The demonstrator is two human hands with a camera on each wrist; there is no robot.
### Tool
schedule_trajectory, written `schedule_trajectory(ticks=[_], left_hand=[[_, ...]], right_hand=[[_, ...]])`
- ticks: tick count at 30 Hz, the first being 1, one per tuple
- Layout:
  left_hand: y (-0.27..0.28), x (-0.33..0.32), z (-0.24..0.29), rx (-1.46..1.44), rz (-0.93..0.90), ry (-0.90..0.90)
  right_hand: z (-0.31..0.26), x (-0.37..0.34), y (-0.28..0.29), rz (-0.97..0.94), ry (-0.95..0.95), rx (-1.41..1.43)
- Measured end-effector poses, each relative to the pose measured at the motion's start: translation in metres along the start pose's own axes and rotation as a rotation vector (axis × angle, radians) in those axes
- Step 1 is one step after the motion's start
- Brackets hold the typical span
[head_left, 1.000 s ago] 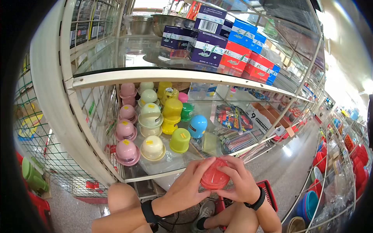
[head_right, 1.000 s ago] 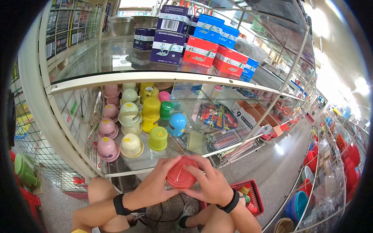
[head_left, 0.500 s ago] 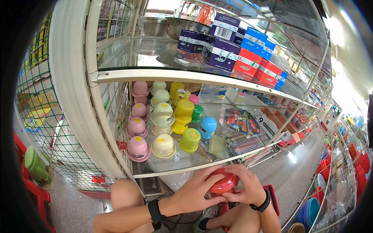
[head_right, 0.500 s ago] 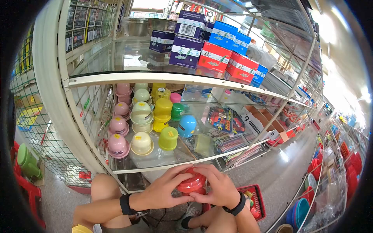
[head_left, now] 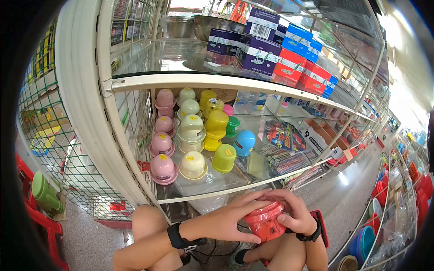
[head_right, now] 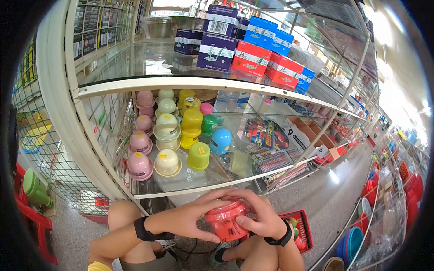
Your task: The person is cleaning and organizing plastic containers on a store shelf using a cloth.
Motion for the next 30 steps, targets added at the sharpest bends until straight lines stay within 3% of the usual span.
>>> schedule_trajectory(ticks=[2,4,7,10,12,13,15,19,23,25,26,30], left_hand=[[0.006,0.002,0.001,0.004,-0.045,0.013],[0.01,0.003,-0.001,0.015,-0.166,0.042],[0.009,0.005,-0.006,-0.011,-0.185,0.116],[0.006,0.006,-0.005,-0.004,-0.041,0.112],[0.003,0.005,-0.009,0.049,0.103,0.1],[0.0,0.005,-0.01,0.032,0.09,0.118],[-0.001,0.007,-0.008,-0.059,0.17,0.229],[-0.004,0.007,-0.004,-0.042,0.276,0.235],[-0.011,0.003,-0.009,-0.035,0.254,0.303],[-0.017,0.003,-0.008,-0.044,0.168,0.339],[-0.02,0.001,-0.007,-0.052,0.241,0.248],[-0.021,0.001,-0.01,0.013,0.211,0.236]], right_hand=[[-0.001,0.001,0.0,-0.106,0.043,-0.102],[0.0,0.002,0.0,-0.115,0.018,-0.105],[-0.001,0.002,-0.004,-0.106,0.008,-0.092],[0.004,0.002,-0.004,-0.014,-0.075,0.06],[-0.004,0.008,-0.003,0.074,-0.068,-0.129],[-0.002,0.009,0.0,0.112,-0.098,-0.169],[0.006,0.009,0.005,0.172,-0.144,-0.124],[-0.009,0.003,0.018,0.257,-0.055,-0.158],[-0.015,-0.027,0.098,0.709,0.152,-0.331],[0.009,-0.053,0.153,0.871,0.233,0.145],[0.031,-0.069,0.179,0.987,0.175,0.27],[0.16,-0.127,0.244,1.212,-0.092,0.525]])
Point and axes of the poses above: each hand's wrist, its own x-axis towards the middle knuckle, its own y-axis out of the back of the hand, z = x × y, the point moved 4 cm from there along x, towards the middle knuckle, and after that the axes turned 7 degrees about z, right-handed, at the moved point
